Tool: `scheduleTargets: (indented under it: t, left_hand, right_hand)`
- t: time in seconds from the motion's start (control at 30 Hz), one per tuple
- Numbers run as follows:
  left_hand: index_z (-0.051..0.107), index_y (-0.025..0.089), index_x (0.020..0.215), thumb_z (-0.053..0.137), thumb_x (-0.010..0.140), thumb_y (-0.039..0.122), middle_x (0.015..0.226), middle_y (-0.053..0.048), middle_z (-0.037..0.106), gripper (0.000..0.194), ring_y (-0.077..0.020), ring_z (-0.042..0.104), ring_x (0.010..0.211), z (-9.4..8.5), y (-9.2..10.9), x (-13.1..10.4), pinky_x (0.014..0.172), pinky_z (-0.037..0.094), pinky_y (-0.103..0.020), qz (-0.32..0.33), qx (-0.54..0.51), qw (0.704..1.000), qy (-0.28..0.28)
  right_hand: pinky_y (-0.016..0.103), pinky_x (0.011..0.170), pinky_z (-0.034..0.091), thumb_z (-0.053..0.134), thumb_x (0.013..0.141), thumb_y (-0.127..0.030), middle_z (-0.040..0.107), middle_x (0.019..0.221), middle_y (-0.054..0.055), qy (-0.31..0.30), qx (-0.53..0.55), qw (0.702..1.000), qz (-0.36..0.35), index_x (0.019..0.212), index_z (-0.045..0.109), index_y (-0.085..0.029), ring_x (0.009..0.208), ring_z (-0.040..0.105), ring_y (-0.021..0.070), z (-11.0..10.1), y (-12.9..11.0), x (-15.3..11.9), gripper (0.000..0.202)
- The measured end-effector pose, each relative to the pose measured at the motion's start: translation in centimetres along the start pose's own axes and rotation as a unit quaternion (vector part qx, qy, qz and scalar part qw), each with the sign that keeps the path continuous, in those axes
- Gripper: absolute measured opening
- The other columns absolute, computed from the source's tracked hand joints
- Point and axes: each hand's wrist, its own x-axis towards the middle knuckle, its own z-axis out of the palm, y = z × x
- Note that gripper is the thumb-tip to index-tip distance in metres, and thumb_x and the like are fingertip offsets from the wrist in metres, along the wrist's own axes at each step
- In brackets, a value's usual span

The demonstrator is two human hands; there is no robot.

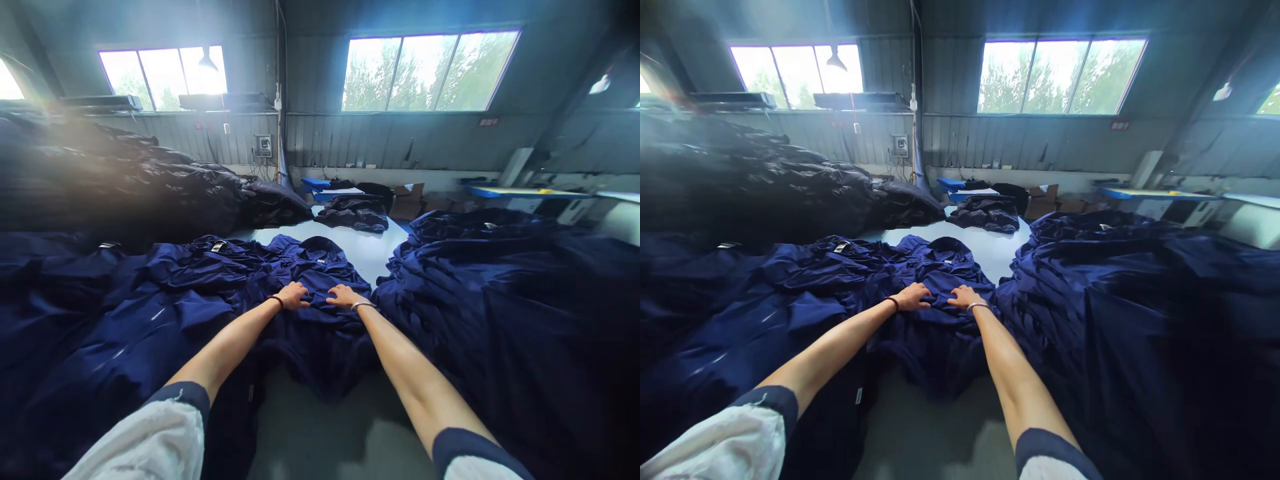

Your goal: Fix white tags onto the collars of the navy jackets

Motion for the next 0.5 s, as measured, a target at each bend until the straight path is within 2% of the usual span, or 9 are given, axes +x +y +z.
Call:
scheduleTargets:
  t: [0.1, 0.2, 0.33, 0.5]
  left_hand:
    - [0.042, 0.03, 0.145, 0.059, 0.086, 0.05, 0.157, -0.011, 0.033, 0.064, -0.0332, 0.027, 0.144, 2.1, -1.3, 2.0, 0.114, 0.024, -0.06, -0.069, 0.016, 0.997, 0.017]
    - [0.02, 0.032, 0.154, 0.052, 0.084, 0.065, 0.164, -0.012, 0.011, 0.083, -0.0371, 0.003, 0.15, 4.2, -2.2, 3.1, 0.108, 0.007, -0.075, -0.118, -0.009, 0.993, -0.023]
    - [0.011, 0.035, 0.156, 0.045, 0.083, 0.072, 0.164, -0.012, 0.005, 0.088, -0.0384, -0.003, 0.15, 6.0, -2.6, 3.2, 0.104, 0.006, -0.079, -0.134, -0.04, 0.987, -0.075]
    - [0.014, 0.036, 0.155, 0.044, 0.083, 0.073, 0.164, -0.012, 0.003, 0.087, -0.0398, 0.0, 0.149, 5.9, -1.2, 1.4, 0.103, 0.009, -0.08, -0.133, -0.041, 0.985, -0.102]
  right_hand:
    - [0.06, 0.112, 0.023, 0.047, 0.093, -0.052, 0.02, 0.162, 0.008, 0.046, -0.002, 0.998, 0.033, 0.147, 0.04, -0.036, 0.148, 0.016, 0.0317, 2.1, 0.8, 1.9, 0.057]
    - [0.068, 0.111, 0.012, 0.038, 0.093, -0.059, 0.008, 0.164, 0.003, 0.027, 0.019, 0.996, 0.077, 0.151, 0.026, -0.042, 0.15, 0.001, 0.0319, 4.3, 1.9, 2.9, 0.061]
    - [0.068, 0.112, 0.006, 0.026, 0.094, -0.064, 0.006, 0.165, 0.001, 0.011, 0.037, 0.994, 0.1, 0.153, 0.018, -0.044, 0.15, -0.001, 0.0302, 6.9, 3.2, 2.7, 0.062]
    - [0.068, 0.112, 0.005, 0.025, 0.093, -0.064, 0.005, 0.165, 0.001, 0.012, 0.034, 0.995, 0.095, 0.153, 0.019, -0.043, 0.15, -0.002, 0.0298, 8.1, 3.0, 0.3, 0.063]
